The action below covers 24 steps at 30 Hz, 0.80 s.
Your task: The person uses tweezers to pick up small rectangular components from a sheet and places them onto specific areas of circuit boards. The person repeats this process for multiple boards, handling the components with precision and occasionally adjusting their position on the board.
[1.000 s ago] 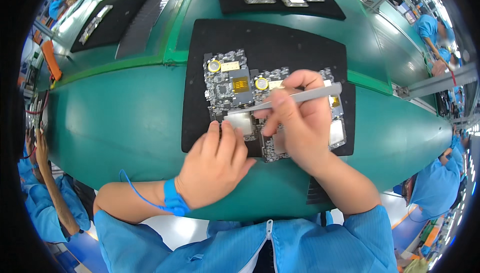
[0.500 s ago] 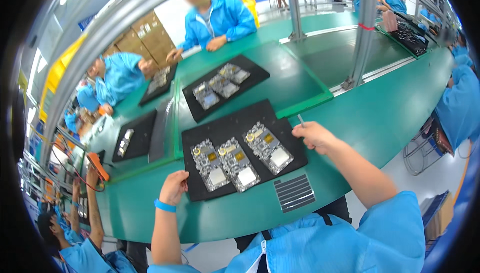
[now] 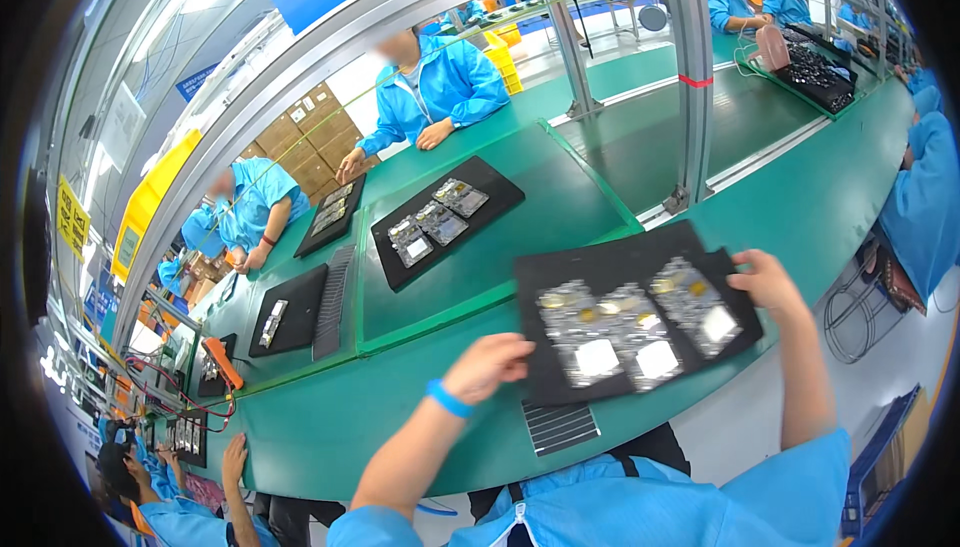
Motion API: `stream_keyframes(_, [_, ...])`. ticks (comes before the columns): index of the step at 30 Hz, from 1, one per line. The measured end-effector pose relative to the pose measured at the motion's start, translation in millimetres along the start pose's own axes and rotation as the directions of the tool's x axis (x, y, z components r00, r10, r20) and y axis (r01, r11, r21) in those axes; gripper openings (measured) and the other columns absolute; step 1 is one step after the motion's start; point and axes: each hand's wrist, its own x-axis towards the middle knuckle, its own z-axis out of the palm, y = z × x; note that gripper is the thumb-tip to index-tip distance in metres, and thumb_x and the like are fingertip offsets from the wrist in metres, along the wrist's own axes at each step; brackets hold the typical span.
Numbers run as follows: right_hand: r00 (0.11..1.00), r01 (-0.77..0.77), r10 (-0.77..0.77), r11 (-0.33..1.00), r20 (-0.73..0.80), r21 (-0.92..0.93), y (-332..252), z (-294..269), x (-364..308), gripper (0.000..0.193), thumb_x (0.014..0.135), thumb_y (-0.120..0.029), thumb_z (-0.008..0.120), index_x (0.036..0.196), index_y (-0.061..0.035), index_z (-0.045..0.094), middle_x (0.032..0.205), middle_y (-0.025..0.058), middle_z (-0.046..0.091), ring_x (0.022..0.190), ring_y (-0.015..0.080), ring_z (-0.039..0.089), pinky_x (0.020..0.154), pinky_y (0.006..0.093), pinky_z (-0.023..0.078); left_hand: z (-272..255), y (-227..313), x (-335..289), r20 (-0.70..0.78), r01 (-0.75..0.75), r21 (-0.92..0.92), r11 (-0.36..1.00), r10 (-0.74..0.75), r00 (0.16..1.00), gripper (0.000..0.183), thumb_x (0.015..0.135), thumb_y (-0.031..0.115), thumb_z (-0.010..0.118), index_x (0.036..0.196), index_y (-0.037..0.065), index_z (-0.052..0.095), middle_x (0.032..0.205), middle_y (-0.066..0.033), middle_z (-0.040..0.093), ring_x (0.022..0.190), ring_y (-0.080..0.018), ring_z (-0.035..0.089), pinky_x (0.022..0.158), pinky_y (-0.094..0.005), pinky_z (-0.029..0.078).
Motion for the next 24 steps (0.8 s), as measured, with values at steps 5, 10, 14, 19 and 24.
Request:
stream_keyframes(5, [0.911, -0.009, -0.108, 0.96, -0.399, -0.281, 62.9, -120.9, 55.6, 0.038, 0.063, 0.002, 0.067, 0.099, -0.0021, 0.053, 0.074, 0.008, 0.056, 0.067, 0.0169, 0.055, 0.059, 0.0305, 0.043, 59.8, -3.1, 67.0, 0.154, -0.168, 0.129, 0.977, 0.147, 0.977, 0.03, 0.089, 0.023, 0.059, 0.107, -0.001, 0.061, 0.09, -0.0083, 0.065, 0.073, -0.012, 0.06, 0.061, -0.0237, 0.049])
stream_keyframes(10, [0.651, -0.182, -0.483, 0.65, -0.585, -0.738, 107.2, -242.4, 110.3, 0.042, 0.07, -0.004, 0.064, 0.109, -0.0039, 0.048, 0.087, 0.0223, 0.063, 0.084, 0.0381, 0.062, 0.073, 0.0421, 0.048, -33.8, 43.7, 97.8, 0.009, -0.112, 0.989, 0.095, 0.723, 0.691, 0.02, 0.077, 0.015, 0.06, 0.091, 0.002, 0.066, 0.09, -0.018, 0.063, 0.086, -0.0338, 0.061, 0.077, -0.0424, 0.05])
stream_keyframes(14, [0.626, -0.25, -0.493, 0.608, -0.604, -0.754, 36.6, -171.9, 112.2, 0.037, 0.081, -0.008, 0.061, 0.114, -0.0058, 0.046, 0.109, 0.0218, 0.06, 0.099, 0.0403, 0.058, 0.082, 0.0457, 0.046, -157.4, 51.8, 108.8, -0.072, 0.302, 0.922, -0.244, 0.657, 0.75, 0.014, 0.079, 0.007, 0.053, 0.078, 0.001, 0.066, 0.089, -0.0125, 0.06, 0.087, -0.0286, 0.062, 0.068, -0.039, 0.056])
stream_keyframes(19, [0.618, 0.211, -0.704, 0.578, -0.35, -0.788, -33.6, -50.3, 62.9, 0.029, 0.083, -0.014, 0.063, 0.108, -0.0045, 0.052, 0.1, 0.0164, 0.064, 0.091, 0.0348, 0.062, 0.077, 0.0402, 0.048, -187.1, 68.9, 125.0, 0.036, 0.257, 0.851, -0.458, 0.538, 0.842, 0.013, 0.078, 0.005, 0.056, 0.079, 0.001, 0.068, 0.089, -0.0145, 0.062, 0.084, -0.0291, 0.064, 0.071, -0.0392, 0.056])
stream_keyframes(24, [0.782, 0.411, -0.598, 0.705, -0.174, -0.578, -63.3, 53.5, -3.2, 0.014, 0.085, -0.011, 0.062, 0.095, -0.0024, 0.059, 0.083, 0.0124, 0.064, 0.074, 0.0238, 0.063, 0.068, 0.033, 0.049, -190.9, 78.6, 115.8, 0.117, 0.16, 0.873, -0.46, 0.517, 0.848, 0.011, 0.075, 0.009, 0.059, 0.078, 0.001, 0.066, 0.086, -0.0158, 0.062, 0.079, -0.0304, 0.064, 0.067, -0.0391, 0.054])
